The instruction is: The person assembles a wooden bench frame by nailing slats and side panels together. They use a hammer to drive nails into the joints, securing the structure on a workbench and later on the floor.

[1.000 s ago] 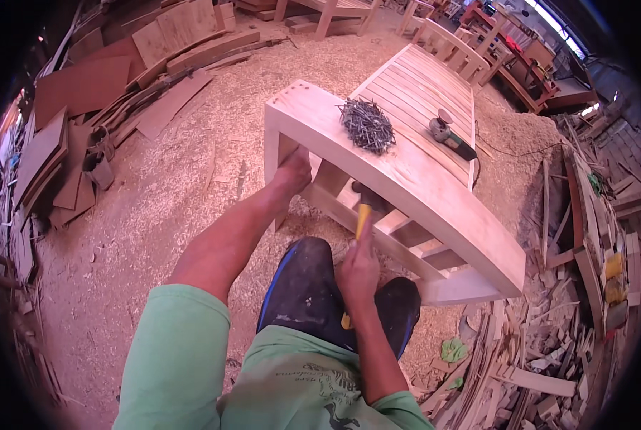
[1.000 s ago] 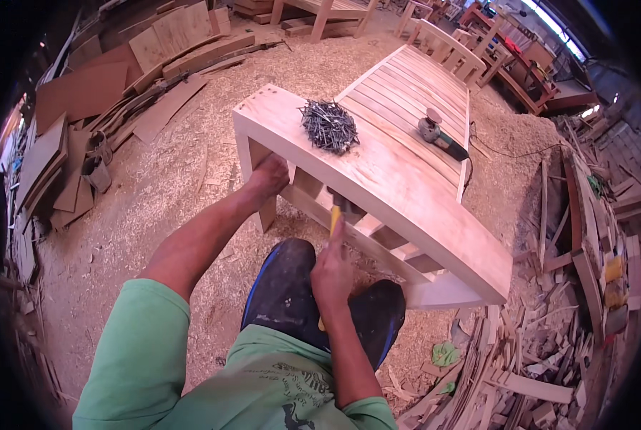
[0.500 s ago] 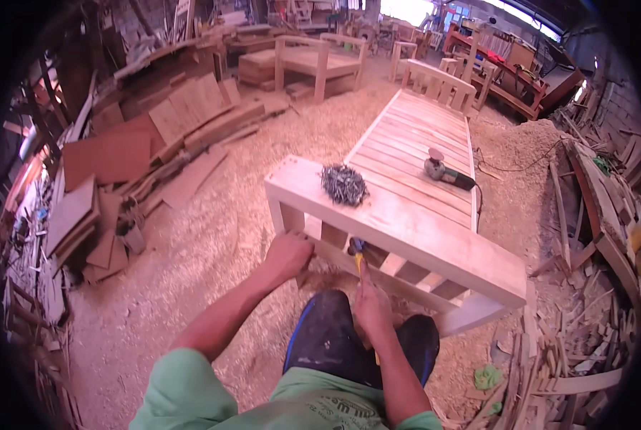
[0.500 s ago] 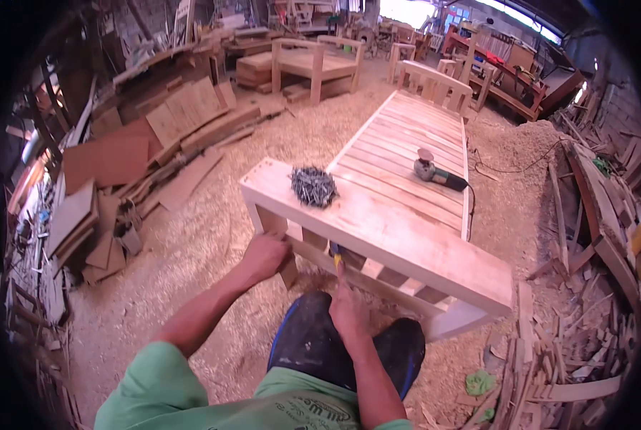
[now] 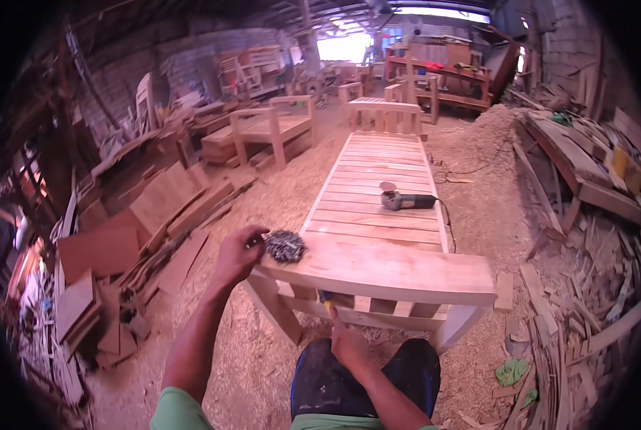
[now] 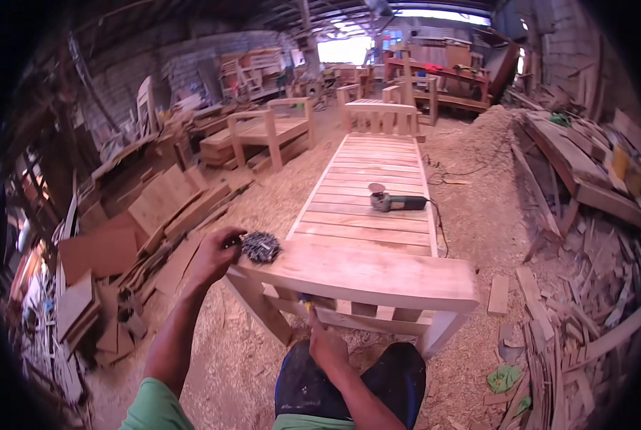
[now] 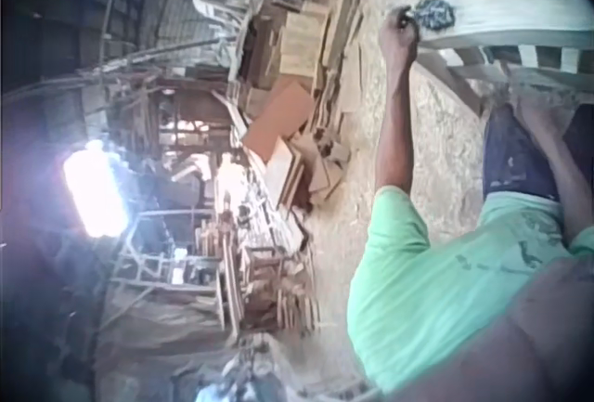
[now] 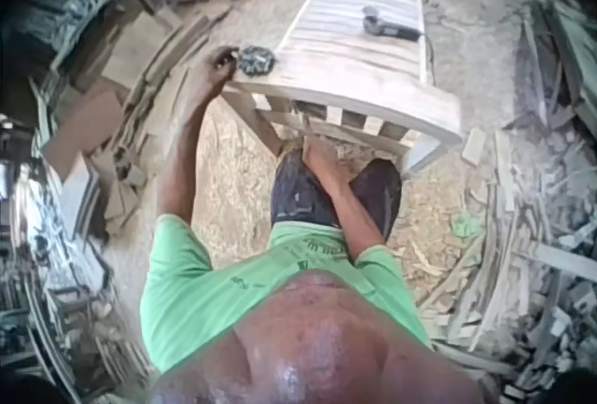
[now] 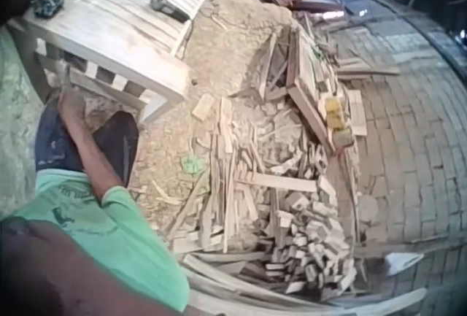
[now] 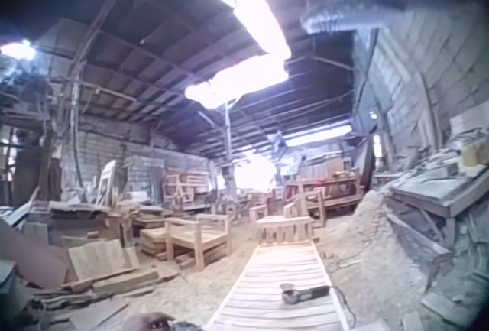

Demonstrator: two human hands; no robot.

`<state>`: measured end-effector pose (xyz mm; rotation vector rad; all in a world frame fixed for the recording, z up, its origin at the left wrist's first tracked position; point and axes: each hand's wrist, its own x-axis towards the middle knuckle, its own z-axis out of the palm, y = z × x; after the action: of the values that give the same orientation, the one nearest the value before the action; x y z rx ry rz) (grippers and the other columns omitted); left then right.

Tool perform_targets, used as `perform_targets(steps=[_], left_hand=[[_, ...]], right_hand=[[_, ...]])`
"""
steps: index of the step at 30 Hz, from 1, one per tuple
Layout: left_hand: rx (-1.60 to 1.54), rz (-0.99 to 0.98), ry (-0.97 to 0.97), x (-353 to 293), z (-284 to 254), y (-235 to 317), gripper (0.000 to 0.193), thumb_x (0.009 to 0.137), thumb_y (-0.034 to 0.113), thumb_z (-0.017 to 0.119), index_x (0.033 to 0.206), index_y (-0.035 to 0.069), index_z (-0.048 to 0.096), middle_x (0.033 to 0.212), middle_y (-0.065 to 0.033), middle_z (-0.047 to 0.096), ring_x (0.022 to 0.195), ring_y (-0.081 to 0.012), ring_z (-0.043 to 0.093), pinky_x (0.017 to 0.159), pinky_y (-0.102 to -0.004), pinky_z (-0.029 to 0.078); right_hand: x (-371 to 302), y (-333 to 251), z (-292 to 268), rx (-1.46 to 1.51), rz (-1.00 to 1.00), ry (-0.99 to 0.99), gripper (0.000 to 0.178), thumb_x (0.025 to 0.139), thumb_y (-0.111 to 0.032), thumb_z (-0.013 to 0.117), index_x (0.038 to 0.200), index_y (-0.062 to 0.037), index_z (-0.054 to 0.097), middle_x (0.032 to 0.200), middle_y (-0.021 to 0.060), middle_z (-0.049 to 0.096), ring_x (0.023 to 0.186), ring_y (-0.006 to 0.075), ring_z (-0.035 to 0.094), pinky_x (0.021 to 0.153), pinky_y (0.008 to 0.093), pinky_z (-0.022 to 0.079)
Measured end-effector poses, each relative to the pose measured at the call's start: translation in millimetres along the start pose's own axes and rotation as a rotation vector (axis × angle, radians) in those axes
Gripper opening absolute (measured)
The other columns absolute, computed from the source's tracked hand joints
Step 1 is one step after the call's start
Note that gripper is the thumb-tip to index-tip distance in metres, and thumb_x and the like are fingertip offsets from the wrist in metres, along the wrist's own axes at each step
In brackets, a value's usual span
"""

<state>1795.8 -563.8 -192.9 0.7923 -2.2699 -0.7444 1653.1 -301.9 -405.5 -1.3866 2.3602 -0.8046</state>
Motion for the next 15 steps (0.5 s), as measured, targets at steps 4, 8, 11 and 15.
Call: perform_targets(steps=[4, 8, 11, 15], left_hand=[[-0.018, 0.040, 0.003, 1, -9, 10, 0.043, 0.091, 0.004, 0.075, 0.134, 0.009, 0.076, 0.101, -0.0080, 0.079, 0.089, -0.0174, 0.075, 0.083, -0.0348, 0.061], [0.099, 0.155, -0.038, -4, -14, 39, 0.054, 0.089, 0.000, 0.076, 0.141, 0.012, 0.072, 0.103, -0.0098, 0.079, 0.092, -0.0217, 0.076, 0.089, -0.0367, 0.060], [0.165, 0.118, -0.063, 0, -17, 44, 0.051, 0.091, 0.001, 0.074, 0.141, 0.012, 0.072, 0.105, -0.0142, 0.078, 0.094, -0.0298, 0.077, 0.089, -0.0406, 0.060], [0.416, 0.173, -0.041, 9, -23, 48, 0.036, 0.094, 0.003, 0.069, 0.129, 0.009, 0.076, 0.105, -0.0200, 0.077, 0.098, -0.0376, 0.076, 0.088, -0.0448, 0.059]], right_hand=[[3, 1, 7, 0.026, 0.001, -0.021, 0.076, 0.108, -0.020, 0.051, 0.178, -0.0289, 0.025, 0.095, 0.0333, 0.076, 0.088, 0.0540, 0.077, 0.082, 0.0672, 0.062], [1, 1, -1, 0.008, 0.008, -0.026, 0.076, 0.107, -0.019, 0.050, 0.178, -0.0286, 0.025, 0.100, 0.0341, 0.076, 0.090, 0.0543, 0.078, 0.084, 0.0673, 0.062], [-2, -1, -5, 0.001, 0.018, -0.041, 0.075, 0.108, -0.020, 0.050, 0.178, -0.0287, 0.025, 0.102, 0.0361, 0.076, 0.093, 0.0549, 0.077, 0.085, 0.0676, 0.062], [2, 4, 8, 0.031, 0.030, -0.017, 0.073, 0.109, -0.022, 0.050, 0.178, -0.0297, 0.025, 0.102, 0.0349, 0.077, 0.094, 0.0545, 0.077, 0.087, 0.0672, 0.061]])
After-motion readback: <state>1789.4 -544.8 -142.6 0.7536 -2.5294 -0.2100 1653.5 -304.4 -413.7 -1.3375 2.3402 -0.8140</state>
